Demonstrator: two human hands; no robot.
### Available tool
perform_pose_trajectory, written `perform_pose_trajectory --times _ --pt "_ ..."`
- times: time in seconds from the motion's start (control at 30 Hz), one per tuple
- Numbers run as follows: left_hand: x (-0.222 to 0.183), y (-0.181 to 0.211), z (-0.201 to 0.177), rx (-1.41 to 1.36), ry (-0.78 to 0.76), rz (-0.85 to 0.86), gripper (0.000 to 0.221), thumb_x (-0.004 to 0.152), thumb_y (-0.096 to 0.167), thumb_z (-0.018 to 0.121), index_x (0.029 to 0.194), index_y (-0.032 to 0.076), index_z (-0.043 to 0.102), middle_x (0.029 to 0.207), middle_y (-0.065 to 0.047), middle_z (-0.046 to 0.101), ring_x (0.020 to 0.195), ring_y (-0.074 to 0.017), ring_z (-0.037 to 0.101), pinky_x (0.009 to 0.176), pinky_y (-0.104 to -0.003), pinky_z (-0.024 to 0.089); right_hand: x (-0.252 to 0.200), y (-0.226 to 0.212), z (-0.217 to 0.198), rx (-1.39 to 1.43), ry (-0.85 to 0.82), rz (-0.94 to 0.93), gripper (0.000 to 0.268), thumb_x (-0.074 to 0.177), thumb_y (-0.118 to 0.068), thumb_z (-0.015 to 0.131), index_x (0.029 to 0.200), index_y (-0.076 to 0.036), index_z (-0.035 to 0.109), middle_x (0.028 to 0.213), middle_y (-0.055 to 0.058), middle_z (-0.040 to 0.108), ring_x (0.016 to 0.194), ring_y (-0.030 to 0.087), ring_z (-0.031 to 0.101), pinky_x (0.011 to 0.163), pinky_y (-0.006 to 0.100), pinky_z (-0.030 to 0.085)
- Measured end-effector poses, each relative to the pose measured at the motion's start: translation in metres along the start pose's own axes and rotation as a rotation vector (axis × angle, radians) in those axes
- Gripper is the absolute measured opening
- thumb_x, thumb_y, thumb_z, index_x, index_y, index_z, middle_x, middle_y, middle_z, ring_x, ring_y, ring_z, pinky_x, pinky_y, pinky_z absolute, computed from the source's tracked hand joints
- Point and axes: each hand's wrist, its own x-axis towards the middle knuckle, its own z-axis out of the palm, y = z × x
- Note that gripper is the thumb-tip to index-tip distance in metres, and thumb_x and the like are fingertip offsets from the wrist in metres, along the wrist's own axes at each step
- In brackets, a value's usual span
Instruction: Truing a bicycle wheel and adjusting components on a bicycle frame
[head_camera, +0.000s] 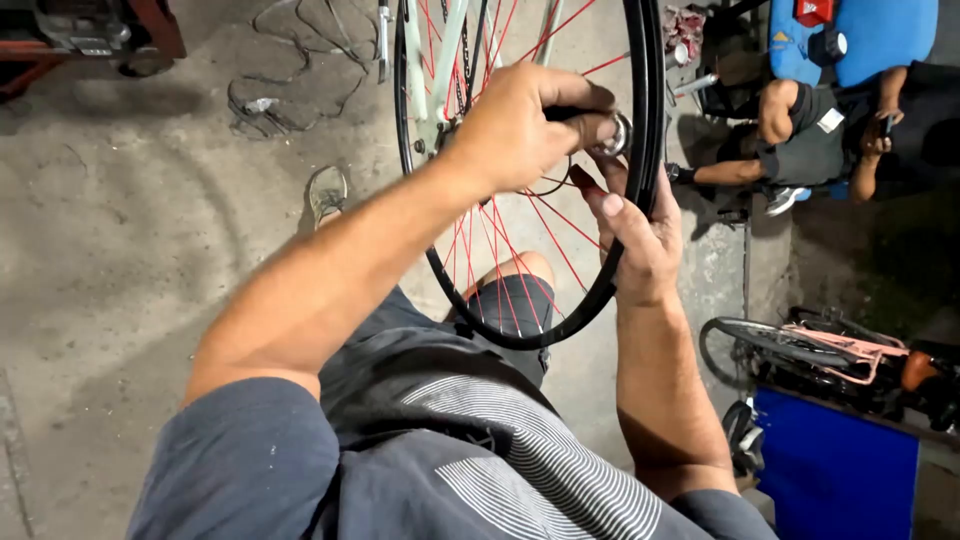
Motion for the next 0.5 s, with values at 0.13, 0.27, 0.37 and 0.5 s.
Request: perform_pose_trajectory --times 0.13,0.27,0.37,0.5 --pt "-0.013 0.011 -0.005 0.147 0.036 0.214 0.019 0.091 0.023 0.080 0.108 0.015 0.081 0.106 0.001 0.084 0.100 -0.0132 0.080 0.090 -0.028 0.060 -0.003 0.004 -0.001 -0.020 0.132 -0.007 0.059 0.097 -0.012 0.063 0.151 0.005 0.044 0.152 0.026 0.054 0.148 0.034 0.052 0.127 0.047 0.045" --pt "-0.008 0.020 -0.013 0.214 -0.178 0.144 0.036 0.085 0.026 0.088 0.116 0.014 0.075 0.116 -0.005 0.082 0.106 -0.0188 0.077 0.096 -0.035 0.060 0.001 -0.003 0.001 -0.261 0.162 -0.041 0.057 0.097 -0.019 0.068 0.147 0.001 0.049 0.139 0.013 0.062 0.129 0.021 0.060 0.118 0.033 0.048" --pt "-0.004 0.014 -0.007 0.257 -0.168 0.258 0.028 0.082 0.020 0.090 0.103 0.012 0.072 0.098 -0.003 0.080 0.088 -0.0187 0.074 0.081 -0.034 0.057 -0.006 0.001 -0.005 -0.356 0.194 -0.081 0.066 0.096 -0.025 0.070 0.151 0.001 0.045 0.139 0.013 0.061 0.124 0.020 0.059 0.111 0.033 0.051" --pt "-0.010 0.002 0.014 0.599 0.021 0.369 0.037 0.089 0.025 0.084 0.100 0.008 0.054 0.091 -0.009 0.066 0.084 -0.0294 0.062 0.071 -0.047 0.050 -0.006 0.008 -0.008 -0.356 0.207 -0.233 0.064 0.100 -0.015 0.072 0.155 0.000 0.042 0.143 0.021 0.060 0.130 0.027 0.062 0.119 0.045 0.056"
